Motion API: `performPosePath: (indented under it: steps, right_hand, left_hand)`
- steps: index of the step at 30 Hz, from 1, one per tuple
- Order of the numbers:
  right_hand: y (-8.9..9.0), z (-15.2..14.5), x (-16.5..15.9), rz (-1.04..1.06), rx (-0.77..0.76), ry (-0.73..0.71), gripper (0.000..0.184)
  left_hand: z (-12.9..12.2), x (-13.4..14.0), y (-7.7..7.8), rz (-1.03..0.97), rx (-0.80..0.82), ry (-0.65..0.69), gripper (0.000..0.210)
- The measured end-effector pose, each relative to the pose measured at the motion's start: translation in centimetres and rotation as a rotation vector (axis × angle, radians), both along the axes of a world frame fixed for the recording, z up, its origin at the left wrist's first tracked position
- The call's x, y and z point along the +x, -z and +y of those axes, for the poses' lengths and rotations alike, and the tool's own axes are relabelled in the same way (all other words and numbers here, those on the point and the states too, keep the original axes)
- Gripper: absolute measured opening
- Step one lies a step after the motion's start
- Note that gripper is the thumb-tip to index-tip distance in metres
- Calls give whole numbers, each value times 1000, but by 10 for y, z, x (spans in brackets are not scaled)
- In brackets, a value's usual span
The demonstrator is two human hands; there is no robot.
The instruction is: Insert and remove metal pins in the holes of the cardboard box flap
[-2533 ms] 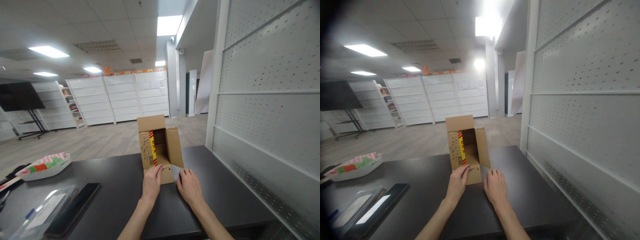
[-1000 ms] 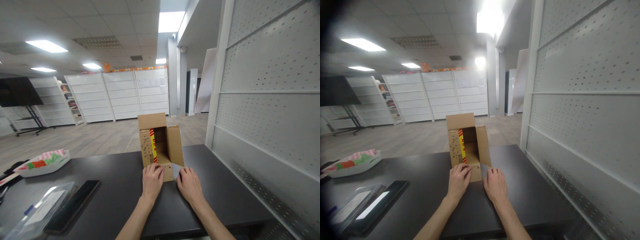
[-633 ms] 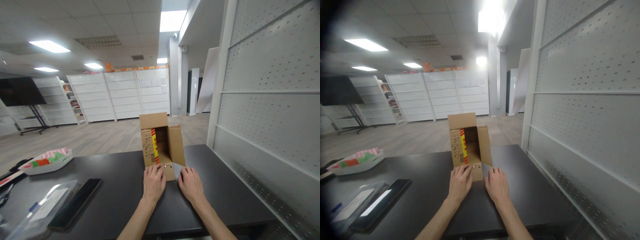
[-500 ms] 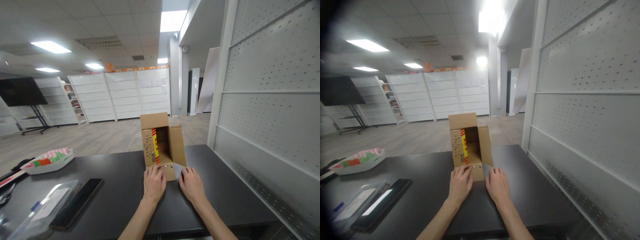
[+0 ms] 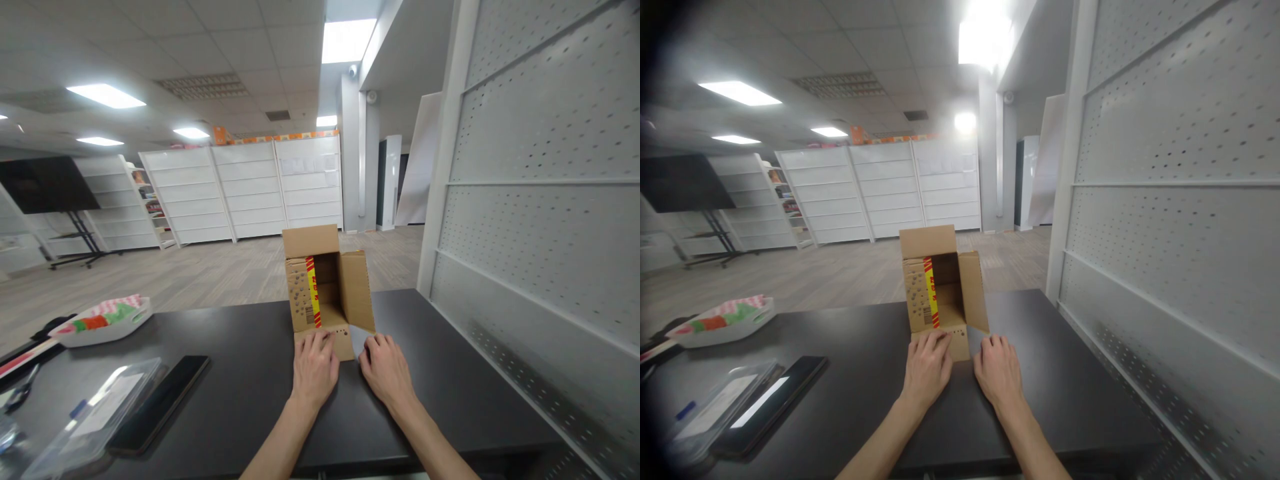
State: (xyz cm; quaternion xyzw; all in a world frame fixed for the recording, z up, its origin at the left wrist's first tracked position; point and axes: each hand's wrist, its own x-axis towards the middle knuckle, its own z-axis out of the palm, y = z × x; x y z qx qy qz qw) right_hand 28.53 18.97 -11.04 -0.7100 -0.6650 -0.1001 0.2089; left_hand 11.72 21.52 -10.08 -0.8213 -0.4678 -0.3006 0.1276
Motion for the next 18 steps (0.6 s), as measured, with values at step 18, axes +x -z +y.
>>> performPosePath:
  steps: [18]
  right_hand:
    - [1,0,0,-13,6,1,15]
  left_hand:
    - [1,0,1,-15,-38,45,39]
